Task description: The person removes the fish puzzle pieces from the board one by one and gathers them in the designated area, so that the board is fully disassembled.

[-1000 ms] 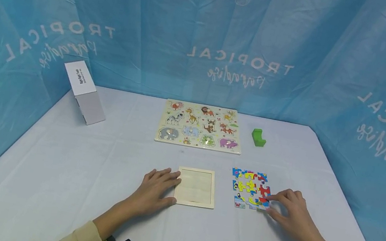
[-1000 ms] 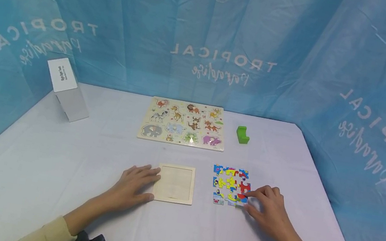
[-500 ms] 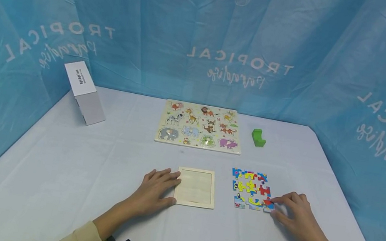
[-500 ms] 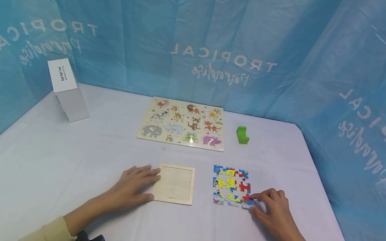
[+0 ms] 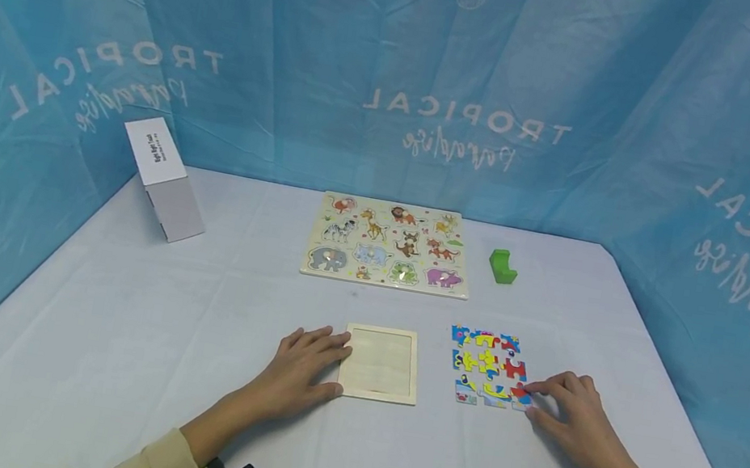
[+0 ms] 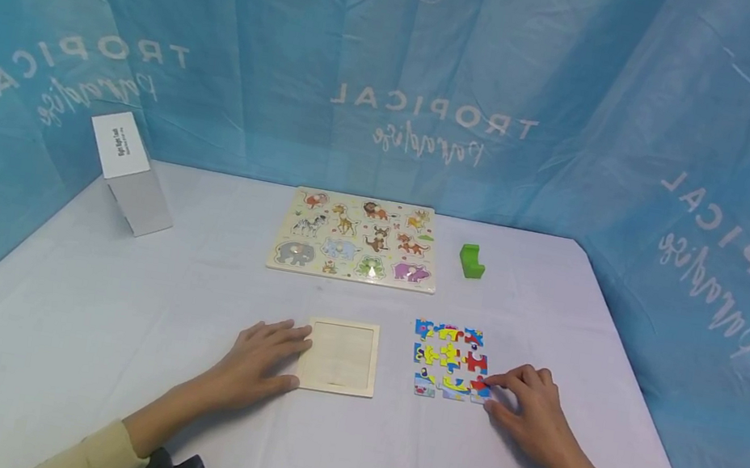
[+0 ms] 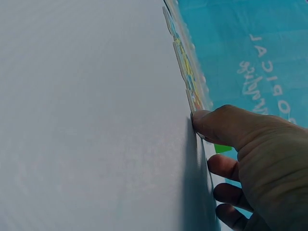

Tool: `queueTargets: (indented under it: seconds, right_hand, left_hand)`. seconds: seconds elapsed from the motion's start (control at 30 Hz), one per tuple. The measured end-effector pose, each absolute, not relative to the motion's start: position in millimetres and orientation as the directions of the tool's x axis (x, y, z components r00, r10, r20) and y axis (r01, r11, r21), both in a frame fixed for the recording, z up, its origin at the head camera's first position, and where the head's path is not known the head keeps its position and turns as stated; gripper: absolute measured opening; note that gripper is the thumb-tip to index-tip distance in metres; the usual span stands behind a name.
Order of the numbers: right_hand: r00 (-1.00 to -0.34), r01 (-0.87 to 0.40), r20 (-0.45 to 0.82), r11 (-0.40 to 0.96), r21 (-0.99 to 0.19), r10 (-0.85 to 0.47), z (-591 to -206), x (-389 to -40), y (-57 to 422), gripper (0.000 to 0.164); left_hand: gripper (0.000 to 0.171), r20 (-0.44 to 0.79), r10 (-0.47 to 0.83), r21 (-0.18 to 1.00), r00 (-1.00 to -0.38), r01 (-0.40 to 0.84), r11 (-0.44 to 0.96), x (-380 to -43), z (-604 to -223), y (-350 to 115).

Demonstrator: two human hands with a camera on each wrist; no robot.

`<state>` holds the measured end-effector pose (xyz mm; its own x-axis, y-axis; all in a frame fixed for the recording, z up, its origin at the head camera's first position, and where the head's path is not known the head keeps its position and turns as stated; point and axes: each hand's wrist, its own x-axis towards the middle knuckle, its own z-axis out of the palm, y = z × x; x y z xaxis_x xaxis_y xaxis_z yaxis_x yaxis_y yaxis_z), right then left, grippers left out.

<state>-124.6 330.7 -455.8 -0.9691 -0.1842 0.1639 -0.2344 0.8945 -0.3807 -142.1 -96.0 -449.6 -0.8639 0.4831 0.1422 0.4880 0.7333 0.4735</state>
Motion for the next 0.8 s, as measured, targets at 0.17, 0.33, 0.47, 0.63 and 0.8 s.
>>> queueTargets:
  seconds: [0.17, 0.33, 0.47, 0.63, 0.8]
  right_hand:
    - [-0.968, -0.238, 0.168, 0.892, -0.385, -0.186, -455.6, -124.1, 330.7, 0.028]
    - [-0.964, -0.252, 0.180, 0.888, -0.384, -0.195, -456.6, -123.1, 330.8, 0.029]
    - [-0.958, -0.269, 0.203, 0.888, -0.372, -0.204, -457.0, -122.7, 330.1, 0.029]
    - [-0.931, -0.319, 0.286, 0.885, -0.339, -0.226, -454.3, -123.2, 325.2, 0.028]
    - [-0.902, -0.372, 0.351, 0.868, -0.329, -0.253, -446.0, -125.5, 312.4, 0.028]
  left_hand:
    - [0.055, 0.133, 0.484, 0.476, -0.865, 0.484, 0.734, -142.8, -449.5, -96.3]
    - [0.054, 0.131, 0.488, 0.475, -0.863, 0.486, 0.734, -143.5, -449.5, -96.8]
    - [0.054, 0.130, 0.487, 0.478, -0.864, 0.485, 0.733, -143.7, -448.9, -96.9]
    - [0.053, 0.123, 0.480, 0.484, -0.869, 0.475, 0.735, -144.2, -448.2, -96.9]
    - [0.052, 0.114, 0.476, 0.485, -0.872, 0.466, 0.740, -144.8, -448.7, -97.6]
